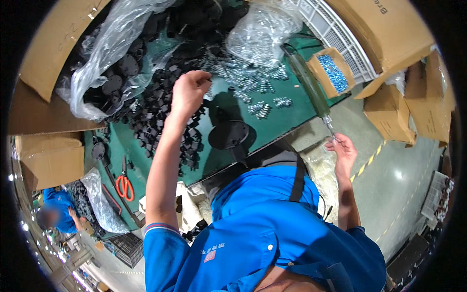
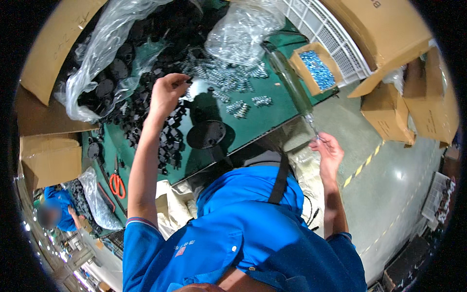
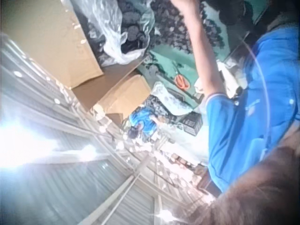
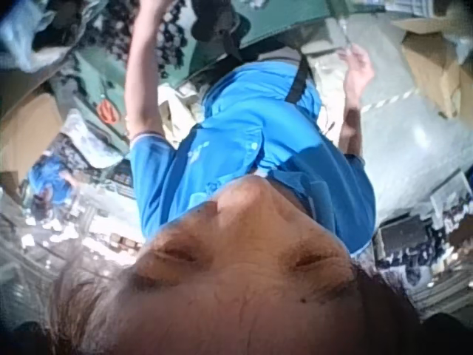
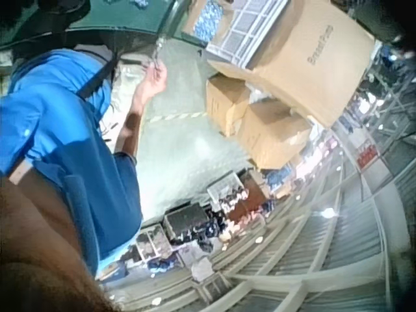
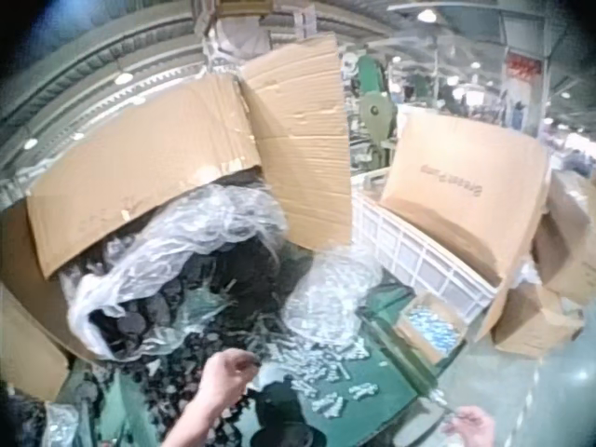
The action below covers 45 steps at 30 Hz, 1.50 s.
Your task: The person repeatedly picks small black plastic components and metal springs from a table, inserts them into a circular black housing, and uses a green electric screwdriver to fasten them. The person places the assembled units into a white tote bag and continues the cycle with additional parts.
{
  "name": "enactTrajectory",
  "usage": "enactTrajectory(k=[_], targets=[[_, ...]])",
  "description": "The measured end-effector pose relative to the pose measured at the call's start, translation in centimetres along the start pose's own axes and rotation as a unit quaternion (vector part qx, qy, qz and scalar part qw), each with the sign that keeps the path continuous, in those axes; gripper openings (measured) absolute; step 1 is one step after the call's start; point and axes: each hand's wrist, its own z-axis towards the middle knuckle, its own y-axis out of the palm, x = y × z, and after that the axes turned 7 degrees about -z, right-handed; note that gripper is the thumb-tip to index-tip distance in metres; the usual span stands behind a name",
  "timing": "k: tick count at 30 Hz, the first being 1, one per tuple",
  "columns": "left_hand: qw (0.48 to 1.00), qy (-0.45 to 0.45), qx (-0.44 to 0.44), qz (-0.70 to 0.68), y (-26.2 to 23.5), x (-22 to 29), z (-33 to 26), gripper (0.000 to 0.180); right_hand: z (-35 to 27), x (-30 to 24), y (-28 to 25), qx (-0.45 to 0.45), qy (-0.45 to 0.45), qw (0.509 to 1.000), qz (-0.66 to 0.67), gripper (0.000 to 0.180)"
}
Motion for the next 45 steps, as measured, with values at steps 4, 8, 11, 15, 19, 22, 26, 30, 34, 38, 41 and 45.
enactTrajectory(k=[4,8,11,15,19,22,26,30,34,38,41,45], targets=[[0.995,-0.042,-0.038,-0.077,0.3,0.0,-0.6,0.024,0.0,0.2,0.1,0.009,-0.013,1.0,-0.019,0.022],[0.99,-0.067,-0.027,-0.123,0.3,0.1,-1.3,0.025,0.5,0.1,-0.2,-0.021,0.038,0.996,0.081,0.022],[0.954,-0.095,-0.037,-0.281,0.3,0.8,-1.4,0.024,0.7,-0.2,-0.2,-0.041,0.077,0.985,0.152,0.024],[0.944,-0.121,-0.051,-0.303,0.2,0.2,-1.6,0.022,1.1,0.0,-0.8,-0.056,0.037,0.996,0.062,0.027],[0.928,-0.156,-0.034,-0.336,0.5,0.0,-2.7,0.024,1.5,-2.3,0.2,0.037,-0.116,0.965,-0.231,0.031],[0.911,-0.173,0.011,-0.375,0.6,0.6,-3.6,0.021,2.2,-7.5,3.6,0.079,-0.172,0.963,-0.191,0.034],[0.891,-0.124,0.037,-0.435,1.8,1.3,-3.6,0.014,3.4,-11.6,13.6,-0.151,-0.081,0.984,0.046,0.027],[0.869,-0.115,0.101,-0.47,2.8,2.1,-3.9,0.012,6.1,-11.0,23.1,-0.315,-0.006,0.948,0.038,0.032],[0.878,-0.073,0.16,-0.446,2.9,1.7,-3.7,0.012,7.2,-11.4,26.0,-0.272,-0.093,0.958,0.007,0.026],[0.911,-0.09,0.172,-0.364,0.5,1.7,-4.6,0.01,8.5,-9.9,24.9,-0.212,-0.145,0.966,-0.04,0.021],[0.929,-0.078,0.159,-0.324,0.4,1.6,-6.5,0.01,9.4,-9.2,24.0,-0.268,-0.145,0.946,-0.113,0.029],[0.913,-0.101,0.177,-0.352,1.4,0.1,-8.2,0.012,8.0,-11.8,25.4,-0.36,-0.2,0.85,-0.328,0.045]])
